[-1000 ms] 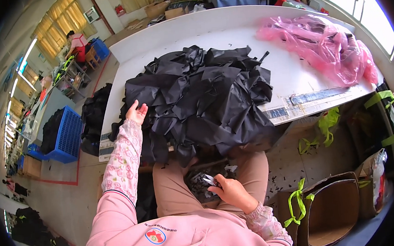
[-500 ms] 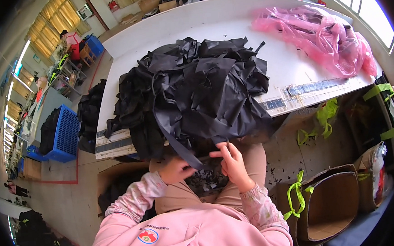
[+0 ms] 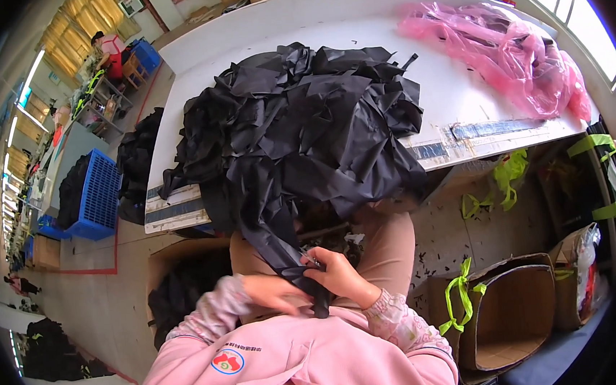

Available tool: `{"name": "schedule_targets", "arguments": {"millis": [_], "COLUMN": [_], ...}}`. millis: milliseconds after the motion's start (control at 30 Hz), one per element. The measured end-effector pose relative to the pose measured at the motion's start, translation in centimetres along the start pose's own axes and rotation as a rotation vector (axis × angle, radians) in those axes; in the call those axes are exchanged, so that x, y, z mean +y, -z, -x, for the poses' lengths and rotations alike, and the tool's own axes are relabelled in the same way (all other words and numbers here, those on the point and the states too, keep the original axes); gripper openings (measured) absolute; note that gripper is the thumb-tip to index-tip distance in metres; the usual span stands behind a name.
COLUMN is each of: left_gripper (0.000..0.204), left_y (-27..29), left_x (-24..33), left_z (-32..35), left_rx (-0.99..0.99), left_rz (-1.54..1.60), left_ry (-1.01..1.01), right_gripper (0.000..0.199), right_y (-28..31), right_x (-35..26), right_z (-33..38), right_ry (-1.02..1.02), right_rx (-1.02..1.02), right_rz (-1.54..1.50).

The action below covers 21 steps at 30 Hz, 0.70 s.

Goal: Trimming pieces of black fabric with scissors in a factory setting.

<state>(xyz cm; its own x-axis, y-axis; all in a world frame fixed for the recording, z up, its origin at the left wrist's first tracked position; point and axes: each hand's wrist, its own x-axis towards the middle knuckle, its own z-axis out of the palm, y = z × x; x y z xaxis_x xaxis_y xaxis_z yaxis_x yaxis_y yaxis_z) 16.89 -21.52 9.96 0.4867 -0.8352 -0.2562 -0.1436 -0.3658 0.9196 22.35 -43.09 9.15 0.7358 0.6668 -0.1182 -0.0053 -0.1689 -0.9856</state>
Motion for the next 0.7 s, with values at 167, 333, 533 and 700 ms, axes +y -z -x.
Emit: {"name": "schedule_targets", "arguments": {"millis": [167, 333, 533, 700], "left_gripper": [0.028, 0.063, 0.037, 0.022], "left_y": [8.4, 9.0, 10.1, 8.4], "left_x": [4.7, -2.6, -6.0, -1.1], "left_z": [6.1, 2.0, 0.1, -1.0], "left_rx": [1.091, 0.975, 0.995, 1.103], "left_rz": [0.145, -0.548, -0.724, -0.286], "left_ry": [-0.036, 0.314, 0.473, 0.229], "right_gripper": [0.025, 0.024, 0.026, 0.038], "right_y": [0.5, -0.7, -0.9, 1.0], "right_x": [0.3, -0.9, 0.0, 1.0], "right_z": [1.1, 0.9, 2.0, 1.9], "right_ry": [0.004, 0.059, 0.154, 0.154], "right_rx": [0.038, -0.021, -0.078, 0.216], "right_rz": [-0.035, -0.011, 0.076, 0.147]}}
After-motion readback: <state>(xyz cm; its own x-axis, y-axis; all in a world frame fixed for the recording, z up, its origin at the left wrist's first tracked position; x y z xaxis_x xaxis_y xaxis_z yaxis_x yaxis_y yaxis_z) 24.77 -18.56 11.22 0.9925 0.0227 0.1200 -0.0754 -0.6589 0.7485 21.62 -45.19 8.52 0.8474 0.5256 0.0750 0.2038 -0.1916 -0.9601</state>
